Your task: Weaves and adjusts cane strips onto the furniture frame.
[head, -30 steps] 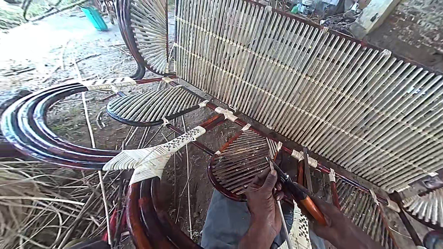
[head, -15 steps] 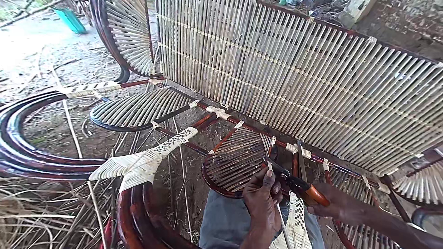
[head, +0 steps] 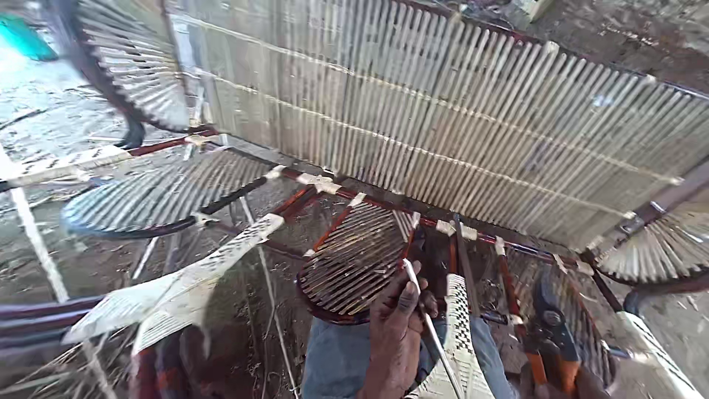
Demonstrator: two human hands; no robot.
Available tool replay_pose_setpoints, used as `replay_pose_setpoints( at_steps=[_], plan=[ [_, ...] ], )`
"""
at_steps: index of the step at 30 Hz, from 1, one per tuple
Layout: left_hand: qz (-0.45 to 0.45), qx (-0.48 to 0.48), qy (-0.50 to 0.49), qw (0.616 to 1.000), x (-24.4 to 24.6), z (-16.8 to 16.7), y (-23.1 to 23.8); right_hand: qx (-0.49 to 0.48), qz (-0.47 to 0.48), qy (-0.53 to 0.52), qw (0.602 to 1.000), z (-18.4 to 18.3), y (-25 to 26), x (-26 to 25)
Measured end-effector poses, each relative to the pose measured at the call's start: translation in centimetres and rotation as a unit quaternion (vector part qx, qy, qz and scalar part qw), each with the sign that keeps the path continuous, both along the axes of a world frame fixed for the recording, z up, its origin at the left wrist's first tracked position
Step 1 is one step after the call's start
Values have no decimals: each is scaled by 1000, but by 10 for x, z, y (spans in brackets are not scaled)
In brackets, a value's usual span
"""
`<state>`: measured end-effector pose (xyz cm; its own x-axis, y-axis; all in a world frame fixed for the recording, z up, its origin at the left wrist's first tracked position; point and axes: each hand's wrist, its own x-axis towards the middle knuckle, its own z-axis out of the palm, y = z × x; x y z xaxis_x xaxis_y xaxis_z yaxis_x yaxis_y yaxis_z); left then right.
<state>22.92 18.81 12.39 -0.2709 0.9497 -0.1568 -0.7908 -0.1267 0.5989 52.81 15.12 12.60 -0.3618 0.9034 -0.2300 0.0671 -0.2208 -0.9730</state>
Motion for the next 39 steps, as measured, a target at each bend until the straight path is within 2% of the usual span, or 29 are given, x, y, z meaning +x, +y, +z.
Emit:
replay_pose_setpoints(
  at_steps=[2, 4, 6, 8, 11, 13, 15, 18, 20, 24, 26, 29, 32, 34, 36, 39],
  plan=[
    [-42, -12, 88, 995, 7, -3, -9, -2, -104, 11, 994, -2, -25, 11],
    [-74, -28, 144, 986, 16, -6, -20, -26, -204, -43, 978, -4, -39, 26],
    [-89, -56, 190, 976, 20, -6, -31, -53, -248, -177, 951, -7, -41, 49],
    [-79, -81, 240, 964, 18, -4, -34, -78, -242, -326, 911, -4, -39, 73],
    [-63, -98, 294, 949, 9, 6, -32, -44, -171, -498, 849, 0, -57, 107],
    [-66, -110, 290, 948, 6, 15, -29, 10, -94, -543, 835, -7, -75, 128],
    [-74, -108, 284, 950, 3, 22, -24, -1, -17, -561, 827, -15, -83, 133],
    [-70, -101, 264, 957, -3, 28, -15, -137, 94, -541, 824, -27, -80, 120],
    [-49, -118, 265, 956, -4, 29, -8, -188, 138, -537, 811, -48, -76, 120],
    [-18, -142, 292, 946, 3, 14, -1, -208, 166, -548, 793, -76, -72, 112],
    [-10, -159, 299, 941, 13, 6, 0, -244, 199, -541, 780, -66, -71, 106],
    [23, -183, 316, 931, 22, -6, 2, -274, 360, -509, 732, -43, -55, 92],
    [63, -196, 308, 929, 23, -23, 7, -218, 430, -445, 754, -77, -59, 116],
    [77, -191, 308, 929, 24, -28, 8, -205, 391, -450, 776, -87, -53, 124],
    [93, -185, 320, 925, 26, -31, 10, -152, 272, -514, 799, -90, -50, 132],
    [124, -178, 332, 918, 31, -35, 16, -87, 102, -578, 805, -97, -53, 139]
  ],
)
